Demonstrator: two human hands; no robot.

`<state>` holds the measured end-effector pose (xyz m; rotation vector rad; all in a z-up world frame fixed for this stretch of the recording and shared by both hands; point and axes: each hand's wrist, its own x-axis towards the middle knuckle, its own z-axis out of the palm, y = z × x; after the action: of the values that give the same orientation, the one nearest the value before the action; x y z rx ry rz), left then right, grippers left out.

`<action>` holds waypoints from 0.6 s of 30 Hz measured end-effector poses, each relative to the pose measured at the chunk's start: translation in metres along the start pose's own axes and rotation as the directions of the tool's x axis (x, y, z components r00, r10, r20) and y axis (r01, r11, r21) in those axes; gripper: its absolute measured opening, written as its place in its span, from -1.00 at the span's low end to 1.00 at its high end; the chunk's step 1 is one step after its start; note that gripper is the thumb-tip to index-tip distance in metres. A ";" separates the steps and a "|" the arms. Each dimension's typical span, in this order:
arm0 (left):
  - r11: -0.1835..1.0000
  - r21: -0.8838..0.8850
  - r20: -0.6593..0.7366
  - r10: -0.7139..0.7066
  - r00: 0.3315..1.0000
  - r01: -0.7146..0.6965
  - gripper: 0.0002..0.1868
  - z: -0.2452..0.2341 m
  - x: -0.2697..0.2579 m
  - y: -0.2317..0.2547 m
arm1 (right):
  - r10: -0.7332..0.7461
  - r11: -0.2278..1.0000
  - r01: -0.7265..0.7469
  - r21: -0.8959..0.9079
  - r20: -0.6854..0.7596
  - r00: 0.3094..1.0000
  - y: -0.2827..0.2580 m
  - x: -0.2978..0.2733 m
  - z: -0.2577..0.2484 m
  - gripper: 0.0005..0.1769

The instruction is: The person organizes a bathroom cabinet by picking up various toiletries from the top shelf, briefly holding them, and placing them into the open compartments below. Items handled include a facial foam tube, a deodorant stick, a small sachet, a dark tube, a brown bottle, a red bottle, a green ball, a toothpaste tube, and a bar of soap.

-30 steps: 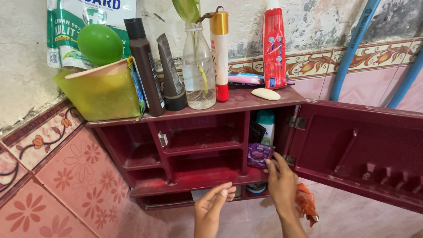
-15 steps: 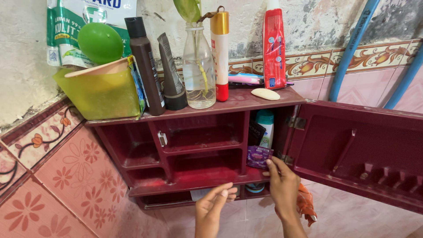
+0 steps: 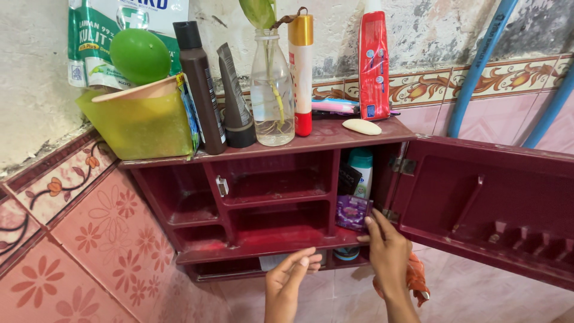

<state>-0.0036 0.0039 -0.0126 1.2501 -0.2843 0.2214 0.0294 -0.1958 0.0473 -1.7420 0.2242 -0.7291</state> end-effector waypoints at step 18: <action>0.999 0.017 -0.014 -0.051 0.999 0.052 -0.62 0.006 -0.004 0.000 | -0.207 0.965 0.213 0.153 -0.056 0.977 -0.003 -0.013 0.026 -0.72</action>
<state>-0.0074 -0.0018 -0.0125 1.2709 -0.2391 0.1881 0.0336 -0.1670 0.0415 -1.6151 0.0065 -0.9117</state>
